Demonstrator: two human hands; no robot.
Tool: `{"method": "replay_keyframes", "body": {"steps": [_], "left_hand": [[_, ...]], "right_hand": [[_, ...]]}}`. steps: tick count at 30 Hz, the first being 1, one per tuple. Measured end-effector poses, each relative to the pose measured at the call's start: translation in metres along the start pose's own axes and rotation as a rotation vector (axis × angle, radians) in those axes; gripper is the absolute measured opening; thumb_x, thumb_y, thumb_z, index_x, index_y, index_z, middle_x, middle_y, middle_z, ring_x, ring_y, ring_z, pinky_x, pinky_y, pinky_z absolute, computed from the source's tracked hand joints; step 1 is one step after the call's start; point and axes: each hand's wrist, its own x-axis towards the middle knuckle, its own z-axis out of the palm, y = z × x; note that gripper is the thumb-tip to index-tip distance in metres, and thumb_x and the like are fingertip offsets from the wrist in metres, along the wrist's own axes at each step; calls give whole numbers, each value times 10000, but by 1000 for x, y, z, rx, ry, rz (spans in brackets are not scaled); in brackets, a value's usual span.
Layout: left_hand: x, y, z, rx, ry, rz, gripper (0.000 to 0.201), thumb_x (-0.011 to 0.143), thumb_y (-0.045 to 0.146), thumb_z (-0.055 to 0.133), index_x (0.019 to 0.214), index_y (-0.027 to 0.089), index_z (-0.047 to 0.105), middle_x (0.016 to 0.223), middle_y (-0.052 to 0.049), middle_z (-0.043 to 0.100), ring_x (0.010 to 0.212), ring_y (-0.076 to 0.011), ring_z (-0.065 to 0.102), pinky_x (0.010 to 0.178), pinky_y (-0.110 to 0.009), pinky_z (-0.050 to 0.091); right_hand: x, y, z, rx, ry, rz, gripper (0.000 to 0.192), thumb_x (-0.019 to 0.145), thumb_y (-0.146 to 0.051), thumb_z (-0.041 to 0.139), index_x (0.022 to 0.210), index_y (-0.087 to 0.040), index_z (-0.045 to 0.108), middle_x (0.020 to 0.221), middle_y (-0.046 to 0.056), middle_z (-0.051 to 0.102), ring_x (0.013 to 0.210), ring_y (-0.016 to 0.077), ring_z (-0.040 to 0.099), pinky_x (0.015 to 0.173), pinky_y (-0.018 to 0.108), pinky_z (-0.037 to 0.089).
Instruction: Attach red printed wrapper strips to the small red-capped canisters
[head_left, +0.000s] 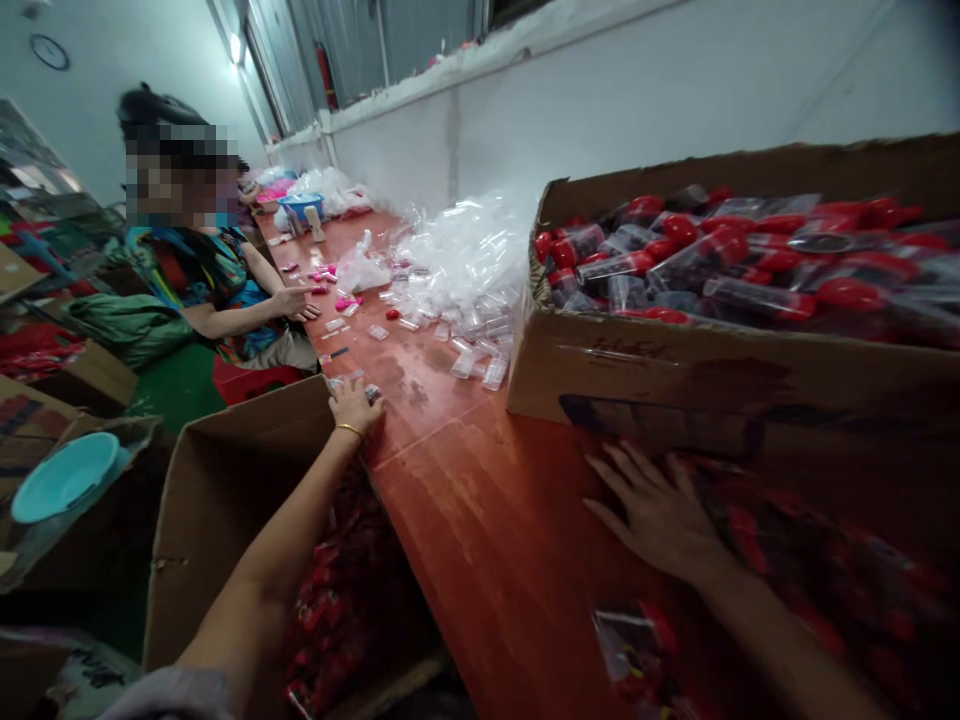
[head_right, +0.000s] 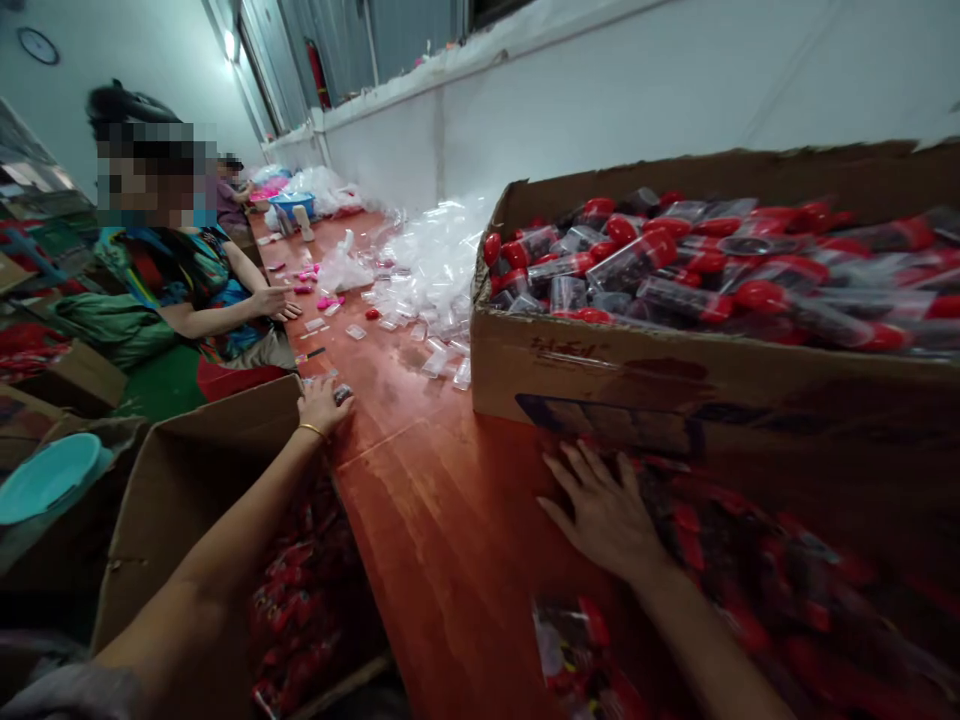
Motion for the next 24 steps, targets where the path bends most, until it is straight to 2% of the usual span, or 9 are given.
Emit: {"method": "replay_keyframes", "body": {"steps": [2, 4, 7, 9, 12, 17, 20, 22, 24], "left_hand": [[3, -15, 9, 29, -75, 13, 408, 820, 343, 462, 1179, 161, 526, 1274, -166, 533, 1251, -315, 410, 983, -525, 358], [-7, -9, 22, 38, -80, 73, 396, 859, 304, 374, 1199, 145, 501, 1294, -175, 516, 1247, -317, 415, 1020, -589, 271], [-37, 21, 43, 24, 25, 261, 431, 885, 297, 307, 1246, 115, 458, 1349, -187, 466, 1281, -336, 370, 1067, -621, 107], [-61, 47, 54, -27, 46, 426, 450, 889, 315, 307, 1262, 109, 452, 1348, -189, 469, 1279, -334, 376, 1083, -580, 141], [-94, 85, 62, -109, -43, 606, 462, 886, 317, 325, 1288, 119, 435, 1356, -180, 466, 1284, -306, 383, 1067, -494, 264], [-132, 129, 65, -198, -180, 764, 473, 882, 299, 355, 1306, 94, 401, 1414, -166, 396, 1340, -289, 293, 1087, -446, 241], [-152, 143, 64, -272, -246, 878, 479, 875, 269, 374, 1306, 62, 398, 1419, -186, 378, 1347, -300, 266, 1093, -448, 218], [-165, 150, 62, -306, -276, 921, 472, 870, 251, 384, 1302, 61, 407, 1413, -186, 387, 1343, -295, 273, 1096, -440, 211], [-176, 158, 60, -301, -297, 937, 461, 865, 256, 405, 1300, 103, 424, 1412, -144, 407, 1339, -264, 287, 1105, -405, 204]], "right_hand": [[2, 7, 2, -3, -57, 35, 499, 878, -475, 350, 1146, -147, 615, 1178, 152, 627, 1183, 328, 481, 1012, 586, 240], [-1, 10, -3, 8, -135, 85, 477, 896, -434, 335, 1187, -153, 588, 1233, 130, 601, 1221, 330, 442, 1012, 602, 225], [-10, 16, -12, 18, -221, 139, 467, 911, -402, 332, 1252, -156, 537, 1290, 111, 562, 1273, 310, 392, 1048, 578, 184], [-19, 24, -17, 21, -269, 156, 463, 911, -408, 349, 1276, -177, 517, 1312, 99, 545, 1282, 302, 385, 1055, 568, 180], [-37, 38, -23, 21, -320, 129, 452, 908, -413, 371, 1277, -195, 516, 1309, 87, 549, 1289, 289, 381, 1066, 556, 166], [-57, 51, -38, 9, -337, 146, 412, 910, -358, 381, 1225, -164, 562, 1271, 101, 580, 1302, 303, 357, 1071, 579, 126], [-66, 33, -59, 7, -302, 215, 429, 926, -340, 331, 1215, -125, 562, 1297, 129, 552, 1300, 315, 356, 1071, 580, 135], [-74, 8, -72, 29, -262, 223, 450, 933, -350, 298, 1229, -117, 544, 1305, 133, 542, 1301, 302, 360, 1079, 550, 164], [-86, -23, -80, 83, -240, 173, 452, 930, -359, 292, 1259, -140, 513, 1297, 125, 549, 1291, 284, 381, 1075, 528, 204]]}}
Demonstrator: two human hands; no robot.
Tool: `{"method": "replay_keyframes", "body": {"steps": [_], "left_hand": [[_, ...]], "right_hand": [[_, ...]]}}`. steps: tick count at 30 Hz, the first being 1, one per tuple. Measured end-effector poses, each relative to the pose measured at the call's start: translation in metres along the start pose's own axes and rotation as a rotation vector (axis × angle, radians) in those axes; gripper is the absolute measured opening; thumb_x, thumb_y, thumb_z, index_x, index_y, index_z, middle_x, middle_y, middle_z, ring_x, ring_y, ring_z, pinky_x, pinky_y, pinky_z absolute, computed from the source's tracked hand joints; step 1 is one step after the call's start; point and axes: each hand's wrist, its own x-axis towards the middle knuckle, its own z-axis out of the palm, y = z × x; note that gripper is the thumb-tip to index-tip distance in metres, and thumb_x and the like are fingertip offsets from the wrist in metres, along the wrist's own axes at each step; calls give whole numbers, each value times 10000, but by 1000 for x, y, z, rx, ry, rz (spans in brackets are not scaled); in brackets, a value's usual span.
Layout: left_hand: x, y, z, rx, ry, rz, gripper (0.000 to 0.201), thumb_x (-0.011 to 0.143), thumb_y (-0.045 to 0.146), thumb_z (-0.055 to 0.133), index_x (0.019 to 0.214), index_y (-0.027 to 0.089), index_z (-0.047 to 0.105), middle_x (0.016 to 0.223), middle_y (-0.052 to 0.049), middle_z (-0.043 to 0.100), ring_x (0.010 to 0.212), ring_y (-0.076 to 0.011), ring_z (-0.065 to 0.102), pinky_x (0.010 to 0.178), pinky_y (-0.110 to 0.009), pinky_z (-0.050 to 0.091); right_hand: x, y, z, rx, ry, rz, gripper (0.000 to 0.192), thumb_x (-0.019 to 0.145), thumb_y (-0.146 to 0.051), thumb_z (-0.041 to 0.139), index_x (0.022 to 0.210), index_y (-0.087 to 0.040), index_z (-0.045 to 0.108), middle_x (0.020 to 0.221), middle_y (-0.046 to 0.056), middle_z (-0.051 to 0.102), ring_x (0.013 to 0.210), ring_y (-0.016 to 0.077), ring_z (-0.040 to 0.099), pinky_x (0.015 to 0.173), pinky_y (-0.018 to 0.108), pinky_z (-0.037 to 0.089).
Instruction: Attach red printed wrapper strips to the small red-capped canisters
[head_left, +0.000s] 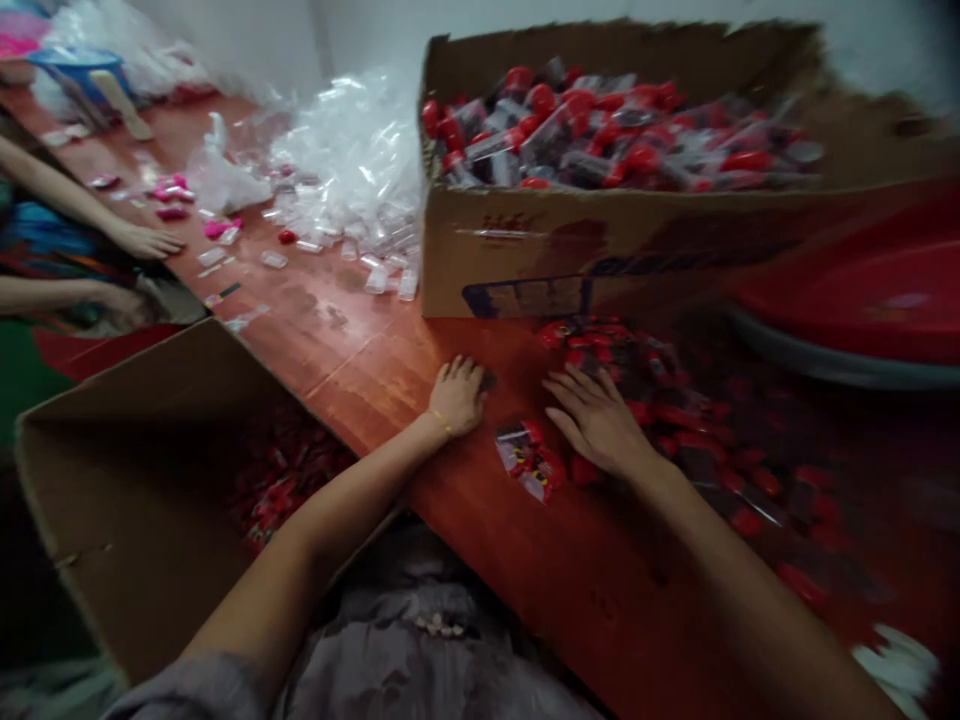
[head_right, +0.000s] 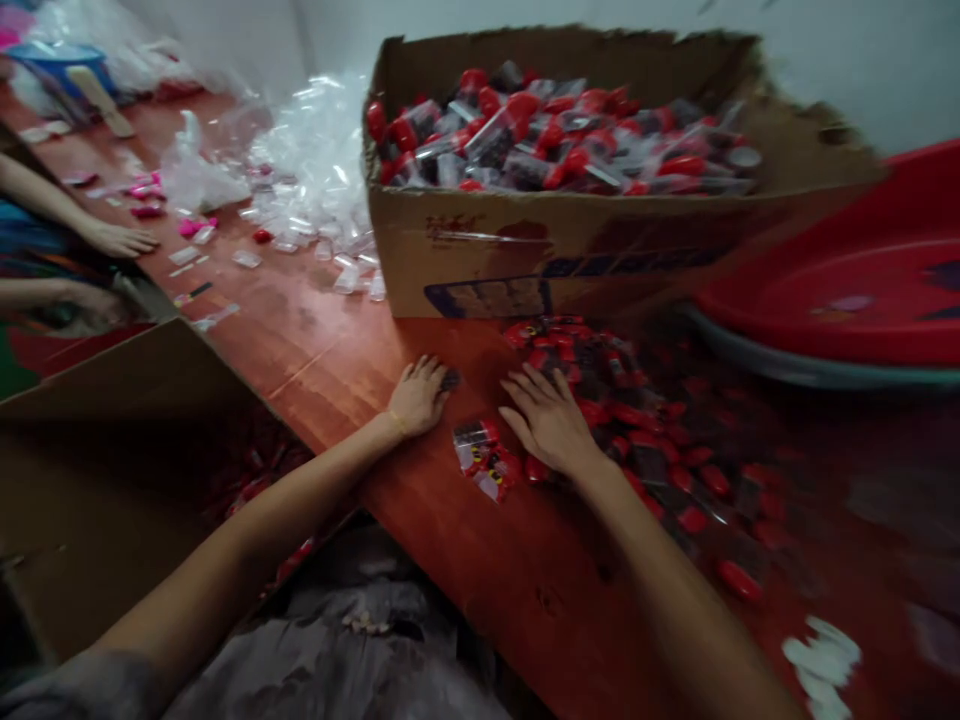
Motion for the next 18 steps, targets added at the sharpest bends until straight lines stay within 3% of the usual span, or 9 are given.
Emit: {"method": "replay_keyframes", "body": {"steps": [3, 7, 13, 18], "left_hand": [[8, 13, 10, -17, -40, 50, 470, 868, 312, 413, 1299, 127, 438, 1413, -110, 421, 1347, -238, 279, 1112, -384, 194], [20, 24, 19, -42, -124, 105, 496, 879, 316, 378, 1334, 121, 409, 1456, -102, 362, 1371, -228, 236, 1123, -383, 152], [26, 41, 18, -98, -289, 236, 513, 882, 336, 354, 1382, 222, 343, 1492, -37, 299, 1390, -180, 188, 1122, -392, 132], [30, 46, 15, -136, -371, 319, 517, 872, 287, 381, 1383, 218, 339, 1463, -43, 353, 1374, -138, 233, 1116, -354, 167]], "right_hand": [[-26, -36, 14, 49, 23, -25, 485, 913, -388, 316, 1319, -153, 442, 1274, 143, 562, 1281, 306, 395, 1047, 555, 239], [-44, -64, 33, 53, 40, 102, 532, 909, -357, 330, 1361, -79, 371, 1282, 199, 542, 1219, 321, 466, 1009, 522, 318], [-59, -68, 16, 115, -50, 109, 469, 915, -379, 356, 1326, -178, 457, 1300, 119, 550, 1283, 298, 393, 1080, 542, 183], [-90, -72, 6, 148, 26, 223, 519, 916, -425, 352, 1352, -152, 412, 1340, 124, 509, 1320, 286, 342, 1101, 545, 133]]}}
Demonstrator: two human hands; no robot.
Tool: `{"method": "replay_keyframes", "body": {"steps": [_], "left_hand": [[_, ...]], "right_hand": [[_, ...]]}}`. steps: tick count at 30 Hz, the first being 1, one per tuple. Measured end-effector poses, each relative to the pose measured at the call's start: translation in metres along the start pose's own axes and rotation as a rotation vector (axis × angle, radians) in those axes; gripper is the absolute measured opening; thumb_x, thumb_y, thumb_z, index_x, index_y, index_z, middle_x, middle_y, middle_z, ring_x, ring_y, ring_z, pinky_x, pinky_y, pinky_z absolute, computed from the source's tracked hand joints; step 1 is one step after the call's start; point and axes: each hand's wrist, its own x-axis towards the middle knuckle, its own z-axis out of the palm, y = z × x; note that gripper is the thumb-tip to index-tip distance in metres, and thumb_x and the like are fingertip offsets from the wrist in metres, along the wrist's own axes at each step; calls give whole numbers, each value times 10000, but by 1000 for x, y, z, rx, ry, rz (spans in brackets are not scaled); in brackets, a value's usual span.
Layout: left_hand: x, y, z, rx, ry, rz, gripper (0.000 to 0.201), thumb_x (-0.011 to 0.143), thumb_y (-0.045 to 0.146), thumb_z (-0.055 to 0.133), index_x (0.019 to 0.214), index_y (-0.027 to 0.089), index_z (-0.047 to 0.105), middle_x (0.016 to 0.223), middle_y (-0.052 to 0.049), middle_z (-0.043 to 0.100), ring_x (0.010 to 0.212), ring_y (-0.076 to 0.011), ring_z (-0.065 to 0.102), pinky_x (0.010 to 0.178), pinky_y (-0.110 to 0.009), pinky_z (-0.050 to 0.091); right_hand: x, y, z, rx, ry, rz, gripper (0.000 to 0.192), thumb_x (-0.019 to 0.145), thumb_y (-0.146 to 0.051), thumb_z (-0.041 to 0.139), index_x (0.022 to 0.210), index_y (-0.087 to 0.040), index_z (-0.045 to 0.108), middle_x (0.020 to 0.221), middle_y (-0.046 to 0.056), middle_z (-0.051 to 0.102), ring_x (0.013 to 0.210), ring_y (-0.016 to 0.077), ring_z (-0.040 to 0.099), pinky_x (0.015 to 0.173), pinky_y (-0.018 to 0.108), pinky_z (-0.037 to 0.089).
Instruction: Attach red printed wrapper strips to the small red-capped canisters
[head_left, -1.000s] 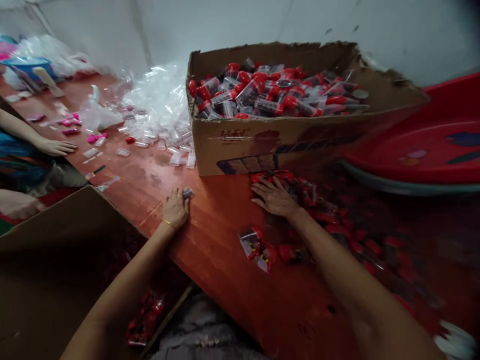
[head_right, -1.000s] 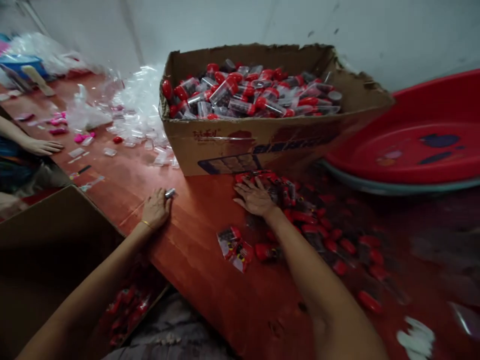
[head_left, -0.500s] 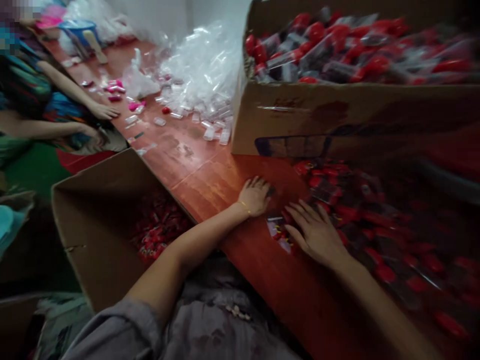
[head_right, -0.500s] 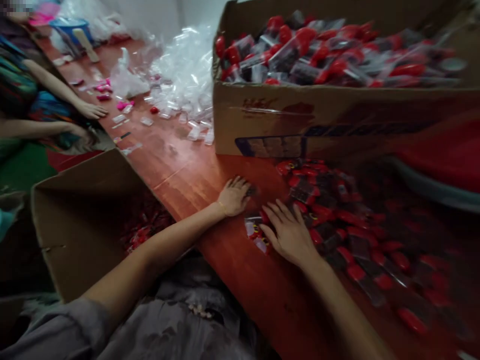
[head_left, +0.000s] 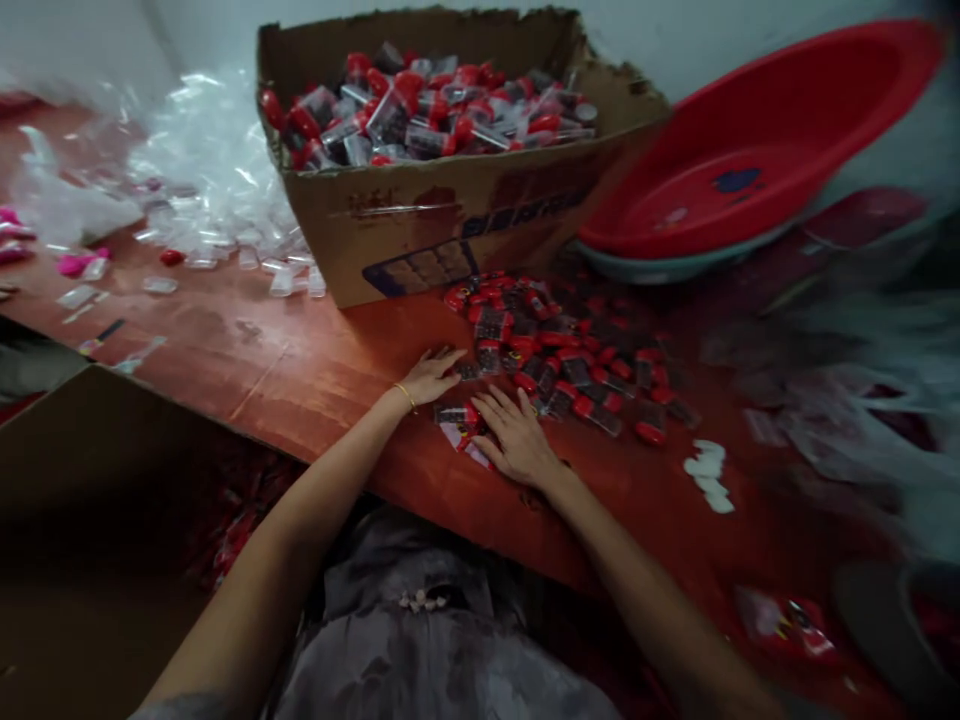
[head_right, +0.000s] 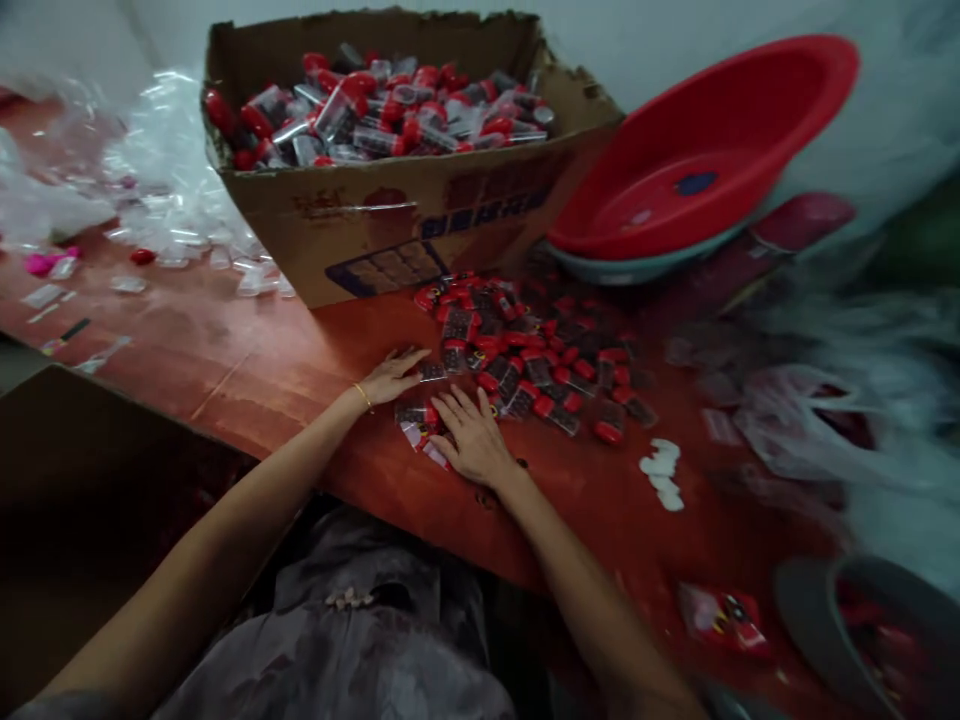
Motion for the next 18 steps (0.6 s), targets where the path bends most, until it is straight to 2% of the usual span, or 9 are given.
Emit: {"method": "replay_keyframes", "body": {"steps": [2, 5, 7, 10, 12, 15, 18], "left_hand": [[-8, 5, 0, 0, 39, 12, 522, 855, 283, 434, 1365, 190, 374, 1455, -66, 369, 1369, -152, 253, 1106, -337, 208], [-32, 15, 5, 38, 258, -17, 515, 839, 349, 486, 1320, 172, 437, 1457, -103, 360, 1361, -197, 278, 1088, -358, 257], [-54, 22, 12, 96, 364, -17, 463, 835, 412, 485, 1250, 209, 510, 1419, -84, 423, 1353, -218, 290, 1090, -399, 249], [-80, 26, 24, 170, 327, -24, 406, 822, 445, 496, 1167, 246, 574, 1333, -60, 521, 1334, -243, 321, 1083, -432, 253], [-86, 26, 31, 186, 307, -54, 374, 837, 389, 480, 1172, 249, 570, 1316, -56, 539, 1321, -243, 344, 1070, -432, 276], [-79, 23, 35, 180, 340, -97, 356, 863, 284, 420, 1190, 240, 554, 1308, -45, 550, 1302, -222, 375, 1059, -409, 304], [-68, 24, 33, 190, 392, -156, 405, 867, 248, 383, 1244, 164, 506, 1330, -95, 524, 1288, -233, 394, 1049, -392, 320]], "right_hand": [[-13, -1, -2, -5, 66, 76, 517, 916, -423, 354, 1342, -137, 421, 1342, 137, 503, 1326, 284, 332, 1101, 548, 136], [-27, -2, -3, -33, 113, 172, 441, 917, -399, 373, 1262, -164, 515, 1322, 127, 524, 1322, 284, 338, 1100, 551, 138], [-32, -3, -3, -53, 114, 232, 399, 914, -392, 391, 1191, -173, 576, 1319, 126, 526, 1316, 293, 341, 1096, 554, 142], [-34, -6, -2, -62, 132, 297, 386, 911, -388, 399, 1162, -172, 597, 1331, 137, 508, 1322, 300, 321, 1087, 556, 164], [-34, -9, -1, -48, 159, 308, 390, 909, -396, 400, 1162, -173, 596, 1335, 145, 498, 1329, 303, 306, 1079, 562, 175], [-33, -15, 2, -22, 199, 325, 381, 899, -413, 415, 1130, -179, 607, 1328, 147, 501, 1329, 309, 306, 1075, 571, 177], [-32, -20, 6, 15, 208, 372, 355, 888, -406, 436, 1074, -163, 617, 1323, 149, 502, 1329, 314, 308, 1077, 565, 182]]}}
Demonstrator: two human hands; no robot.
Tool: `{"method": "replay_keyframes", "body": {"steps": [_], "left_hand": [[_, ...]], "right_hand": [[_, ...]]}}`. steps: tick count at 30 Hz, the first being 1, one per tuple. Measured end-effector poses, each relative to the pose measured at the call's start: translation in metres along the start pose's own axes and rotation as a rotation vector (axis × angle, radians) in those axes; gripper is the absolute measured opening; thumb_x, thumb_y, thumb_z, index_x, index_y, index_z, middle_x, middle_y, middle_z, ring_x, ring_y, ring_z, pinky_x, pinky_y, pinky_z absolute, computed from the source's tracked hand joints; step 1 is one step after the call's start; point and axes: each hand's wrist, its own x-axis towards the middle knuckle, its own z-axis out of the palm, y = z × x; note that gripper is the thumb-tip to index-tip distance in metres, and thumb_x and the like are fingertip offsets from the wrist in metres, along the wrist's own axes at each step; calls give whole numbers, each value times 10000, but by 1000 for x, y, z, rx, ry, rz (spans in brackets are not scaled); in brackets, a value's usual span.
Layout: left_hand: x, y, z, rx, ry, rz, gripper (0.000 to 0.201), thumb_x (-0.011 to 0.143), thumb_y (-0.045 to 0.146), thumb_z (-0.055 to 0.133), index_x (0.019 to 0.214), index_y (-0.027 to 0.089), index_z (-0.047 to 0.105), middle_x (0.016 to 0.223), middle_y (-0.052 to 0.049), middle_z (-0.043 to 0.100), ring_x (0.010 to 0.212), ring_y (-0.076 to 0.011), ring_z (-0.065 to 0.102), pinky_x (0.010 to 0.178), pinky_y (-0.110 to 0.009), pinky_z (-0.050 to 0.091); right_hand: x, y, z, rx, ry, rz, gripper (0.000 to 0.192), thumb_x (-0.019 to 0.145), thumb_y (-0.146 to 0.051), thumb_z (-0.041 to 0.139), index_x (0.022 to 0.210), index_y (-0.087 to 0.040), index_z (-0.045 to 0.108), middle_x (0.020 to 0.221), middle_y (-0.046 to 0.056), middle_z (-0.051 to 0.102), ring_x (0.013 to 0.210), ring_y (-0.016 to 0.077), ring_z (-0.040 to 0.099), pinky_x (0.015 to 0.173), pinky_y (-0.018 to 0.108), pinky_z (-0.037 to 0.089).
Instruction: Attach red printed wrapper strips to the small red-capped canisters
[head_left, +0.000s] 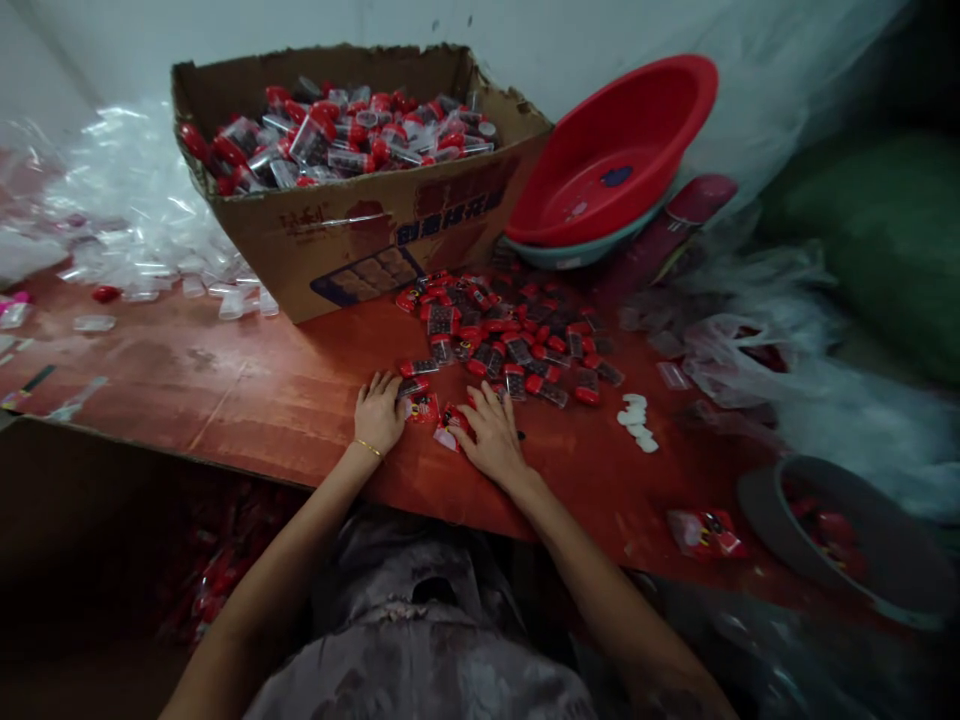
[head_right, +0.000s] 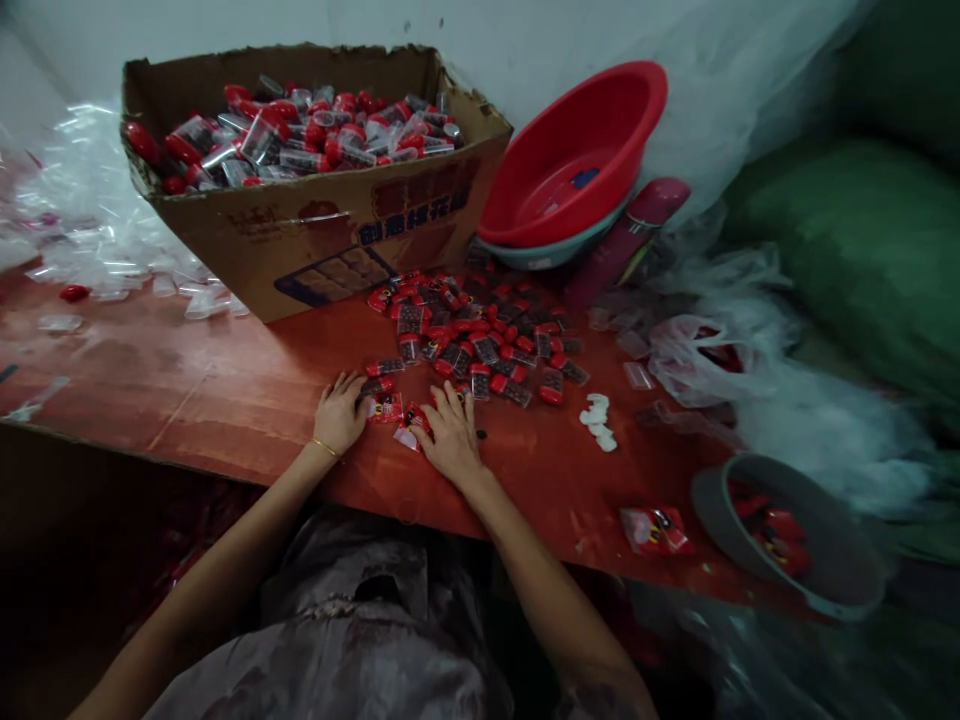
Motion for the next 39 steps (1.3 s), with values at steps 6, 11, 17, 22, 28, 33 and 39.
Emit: {"method": "replay_keyframes", "body": {"steps": [6, 11, 17, 22, 28, 33, 39], "left_hand": [[-13, 6, -6, 82, 77, -71, 391, 861, 388, 414, 1139, 161, 570, 1310, -137, 531, 1297, -311, 365, 1050, -481, 285], [-25, 11, -8, 114, 3, -58, 373, 852, 440, 436, 1084, 204, 609, 1332, -112, 518, 1302, -337, 354, 1046, -508, 280], [-23, 12, -13, 55, -136, 52, 257, 823, 338, 520, 1040, 249, 626, 1382, -85, 466, 1316, -342, 330, 1019, -526, 305], [-34, 2, -10, -18, -68, 128, 203, 847, 329, 477, 871, 201, 634, 1325, -87, 525, 1298, -309, 362, 1027, -477, 296], [-44, 12, -24, 121, -35, 45, 252, 849, 303, 423, 815, 174, 635, 913, -132, 686, 1001, -293, 574, 868, -421, 376], [-44, 18, -34, 121, -358, -87, 300, 834, 331, 393, 827, 162, 641, 755, -124, 693, 745, -255, 644, 615, -314, 395], [-46, 19, -37, -67, -505, -197, 367, 853, 360, 366, 772, 180, 675, 725, -100, 704, 755, -222, 661, 624, -274, 401]], "right_hand": [[4, -5, -4, 33, -110, 105, 364, 854, -378, 475, 1110, -138, 570, 1411, 187, 381, 1368, 360, 191, 1051, 638, 144], [12, -8, -12, 33, -199, 114, 261, 847, -328, 498, 1015, -148, 583, 1398, 182, 393, 1378, 363, 152, 1048, 650, 116], [16, -3, -18, 76, -315, 44, 247, 841, -303, 524, 1039, -161, 560, 1413, 159, 382, 1385, 340, 142, 1049, 637, 127], [1, -14, -33, -42, -186, 135, 310, 863, -369, 507, 1074, -151, 574, 1325, 156, 483, 1284, 309, 343, 1024, 515, 252], [-10, -45, -35, -207, -224, 535, 459, 821, -541, 506, 995, -129, 611, 956, 144, 645, 932, 289, 568, 769, 375, 398], [4, -57, -25, -129, -342, 554, 217, 868, -313, 495, 969, -160, 611, 968, 106, 660, 935, 232, 591, 742, 307, 389], [4, -49, -20, 12, -283, 540, 185, 865, -276, 459, 893, -172, 610, 830, 75, 678, 768, 201, 616, 649, 278, 382]]}}
